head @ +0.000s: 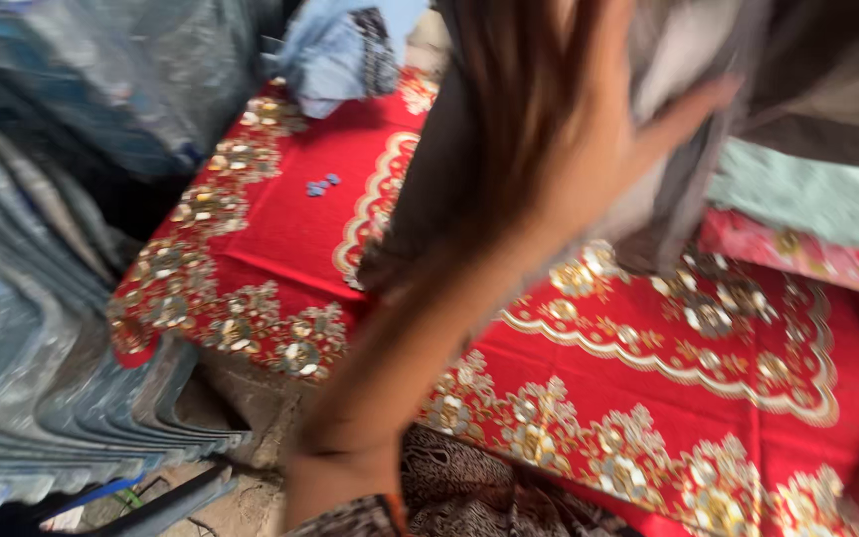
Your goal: The person lays out a gray shirt on a red floral tablecloth, picks up a button, and sews it onto the shirt placket using a needle and thread. The shirt is handled and repositioned several times during the process.
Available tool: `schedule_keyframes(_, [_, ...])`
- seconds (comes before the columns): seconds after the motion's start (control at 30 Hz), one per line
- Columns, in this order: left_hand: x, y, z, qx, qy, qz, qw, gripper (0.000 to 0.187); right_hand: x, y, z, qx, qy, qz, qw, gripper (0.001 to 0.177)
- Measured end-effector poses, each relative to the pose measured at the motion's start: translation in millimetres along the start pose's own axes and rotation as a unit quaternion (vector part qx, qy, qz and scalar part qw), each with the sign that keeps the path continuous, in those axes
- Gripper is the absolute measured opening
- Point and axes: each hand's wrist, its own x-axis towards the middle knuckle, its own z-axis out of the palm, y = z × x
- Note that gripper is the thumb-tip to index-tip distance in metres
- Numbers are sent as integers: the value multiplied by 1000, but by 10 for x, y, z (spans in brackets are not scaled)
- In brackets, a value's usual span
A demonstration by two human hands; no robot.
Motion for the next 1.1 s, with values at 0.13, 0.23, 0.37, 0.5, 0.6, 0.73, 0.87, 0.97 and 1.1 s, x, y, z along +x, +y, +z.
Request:
schedule_keyframes(0.13, [-712,-1,269,-50,66,-84,993,121,67,-118,116,6,-5,-12,1000,42])
schedule_keyframes(0.23, [-1034,-256,401,-163,-21,-112,980,93,162,-203,193,11,-9,-24,1000,43])
schedule_keyframes(0.37, [-1215,-530,516,-291,-69,-242,923,69,345,-233,126,5,-2,-35,999,45])
schedule_keyframes(0.5, [-1063,-996,700,-388,39,-275,879,26,348,-231,224,5,-22,-45,999,47])
schedule_keyframes(0.6, [-733,-1356,801,-441,218,-256,832,32,346,-288,380,7,-48,-58,997,48])
schedule_keyframes(0.73, [-394,-1428,882,-491,287,-278,774,31,229,-317,521,9,-79,-67,995,50])
schedule_keyframes(0.87, [-341,-956,926,-480,129,-381,780,33,-28,-268,667,19,-103,-73,992,52])
schedule_keyframes(0.97, [-442,-525,724,-476,-2,-364,801,42,-243,-230,706,23,-115,-63,991,54])
schedule_keyframes(1.1, [-570,-341,239,-299,-24,-222,928,63,-301,-219,762,28,-111,-65,991,56])
